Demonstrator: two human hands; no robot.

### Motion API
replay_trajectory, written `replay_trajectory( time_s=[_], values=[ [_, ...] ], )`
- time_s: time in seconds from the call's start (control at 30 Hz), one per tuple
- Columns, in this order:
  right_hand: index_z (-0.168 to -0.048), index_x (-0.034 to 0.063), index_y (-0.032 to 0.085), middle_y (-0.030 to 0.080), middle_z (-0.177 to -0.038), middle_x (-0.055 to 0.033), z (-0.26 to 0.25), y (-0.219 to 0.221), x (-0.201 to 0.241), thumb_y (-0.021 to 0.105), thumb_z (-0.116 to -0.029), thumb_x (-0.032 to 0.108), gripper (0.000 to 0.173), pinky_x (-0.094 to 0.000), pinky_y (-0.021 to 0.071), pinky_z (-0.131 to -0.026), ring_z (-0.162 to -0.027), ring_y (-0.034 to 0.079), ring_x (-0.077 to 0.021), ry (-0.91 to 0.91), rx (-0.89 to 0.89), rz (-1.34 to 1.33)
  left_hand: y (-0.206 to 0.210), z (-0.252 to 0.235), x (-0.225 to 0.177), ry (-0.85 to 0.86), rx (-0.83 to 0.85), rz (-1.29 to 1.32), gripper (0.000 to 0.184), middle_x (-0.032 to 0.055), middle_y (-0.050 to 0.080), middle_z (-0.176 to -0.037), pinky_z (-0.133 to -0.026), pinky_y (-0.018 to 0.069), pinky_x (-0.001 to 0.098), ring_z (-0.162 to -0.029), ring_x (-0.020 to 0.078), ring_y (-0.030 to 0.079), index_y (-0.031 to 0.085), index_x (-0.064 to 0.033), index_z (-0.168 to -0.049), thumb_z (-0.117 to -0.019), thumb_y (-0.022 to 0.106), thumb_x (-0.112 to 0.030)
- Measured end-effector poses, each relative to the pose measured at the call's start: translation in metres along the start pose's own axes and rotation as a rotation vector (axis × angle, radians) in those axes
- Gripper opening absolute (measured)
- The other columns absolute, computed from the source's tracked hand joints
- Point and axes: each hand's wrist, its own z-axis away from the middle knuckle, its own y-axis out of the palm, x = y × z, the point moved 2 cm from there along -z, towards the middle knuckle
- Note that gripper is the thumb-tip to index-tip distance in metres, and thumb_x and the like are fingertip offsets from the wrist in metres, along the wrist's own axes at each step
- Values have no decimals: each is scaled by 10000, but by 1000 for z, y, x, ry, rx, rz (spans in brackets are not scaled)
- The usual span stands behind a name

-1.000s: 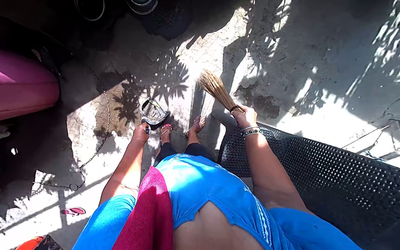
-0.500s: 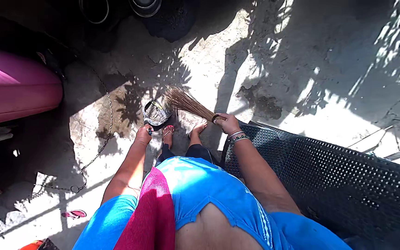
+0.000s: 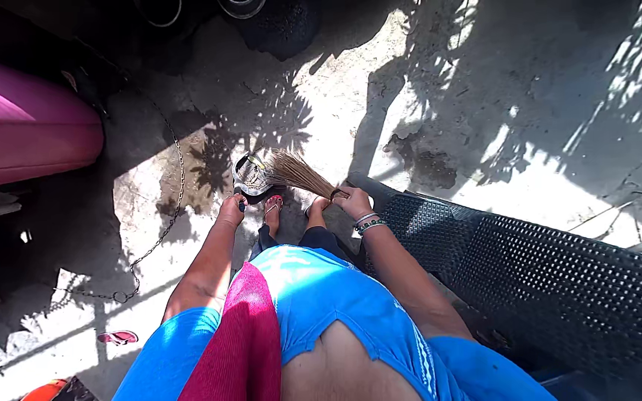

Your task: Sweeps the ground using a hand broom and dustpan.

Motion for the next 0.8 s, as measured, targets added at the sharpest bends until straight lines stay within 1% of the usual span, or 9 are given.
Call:
replay_trajectory(
  time_s=[0.1, 0.27, 0.33, 0.43, 0.57, 0.67, 0.7, 0.77, 0.8],
  values=[
    [-1371, 87, 659, 693, -1205, -241, 3, -46, -24, 730, -925, 185, 463, -602, 514, -907, -1036, 678, -387, 44, -158, -157, -11, 16, 15, 3, -55, 33, 261, 260, 694, -1165, -1011, 472, 639, -1145, 449, 650, 700, -12, -1126, -871, 742, 23],
    [-1327, 67, 672, 696, -1149, -263, 0, -66, -43, 699, -917, 181, 427, -639, 520, -868, -981, 686, -422, 159, -412, -183, -16, 35, 37, 38, -67, -19, 238, 228, 694, -1179, -1001, 487, 621, -1126, 426, 658, 711, -4, -1079, -850, 742, 54],
    [-1304, 36, 673, 688, -1169, -283, -6, -39, -44, 707, -909, 176, 421, -671, 495, -927, -1069, 666, -457, 202, -438, -172, -12, 37, 44, 10, -62, -17, 240, 235, 694, -1174, -1014, 480, 612, -1138, 422, 654, 707, -2, -1094, -861, 738, 43],
    [-1333, 20, 655, 685, -1196, -292, 0, 37, -28, 720, -904, 197, 468, -680, 493, -969, -1130, 658, -470, 182, -256, -71, -7, 37, 52, -56, -63, -23, 263, 235, 701, -1170, -1018, 481, 616, -1146, 422, 657, 705, -29, -1131, -872, 743, 0],
    [-1404, 51, 617, 699, -1116, -269, 36, 111, 0, 744, -906, 189, 533, -569, 568, -799, -876, 702, -390, 120, 28, -72, -1, 32, 55, -57, -37, -2, 278, 240, 698, -1173, -1020, 477, 617, -1148, 424, 656, 698, -27, -1154, -881, 730, 18],
    [-1375, 75, 655, 686, -1245, -244, 41, 72, -1, 727, -936, 188, 459, -587, 521, -959, -1084, 683, -384, 77, 8, -162, -1, 28, 61, -48, -30, 8, 301, 238, 693, -1199, -1043, 472, 599, -1174, 419, 648, 695, -25, -1177, -881, 714, 27],
    [-1363, 79, 663, 689, -1223, -240, 42, 49, -5, 721, -938, 185, 442, -578, 530, -914, -1039, 684, -371, 78, -43, -197, -2, 28, 63, -46, -37, 9, 305, 240, 694, -1195, -1040, 473, 602, -1169, 422, 650, 698, -24, -1174, -875, 715, 34],
    [-1363, 90, 658, 695, -1068, -215, 36, 8, -15, 717, -937, 198, 444, -488, 523, -698, -760, 631, -284, 93, -163, -259, 0, 26, 64, -45, -39, 8, 305, 236, 698, -1189, -1038, 474, 601, -1163, 417, 653, 701, -30, -1172, -874, 716, 35],
    [-1367, 92, 653, 698, -1049, -211, 30, -8, -18, 722, -926, 197, 458, -480, 524, -676, -724, 622, -274, 100, -220, -275, 2, 27, 65, -42, -38, 7, 305, 235, 700, -1184, -1033, 478, 601, -1155, 416, 657, 703, -32, -1171, -874, 714, 35]
  ],
)
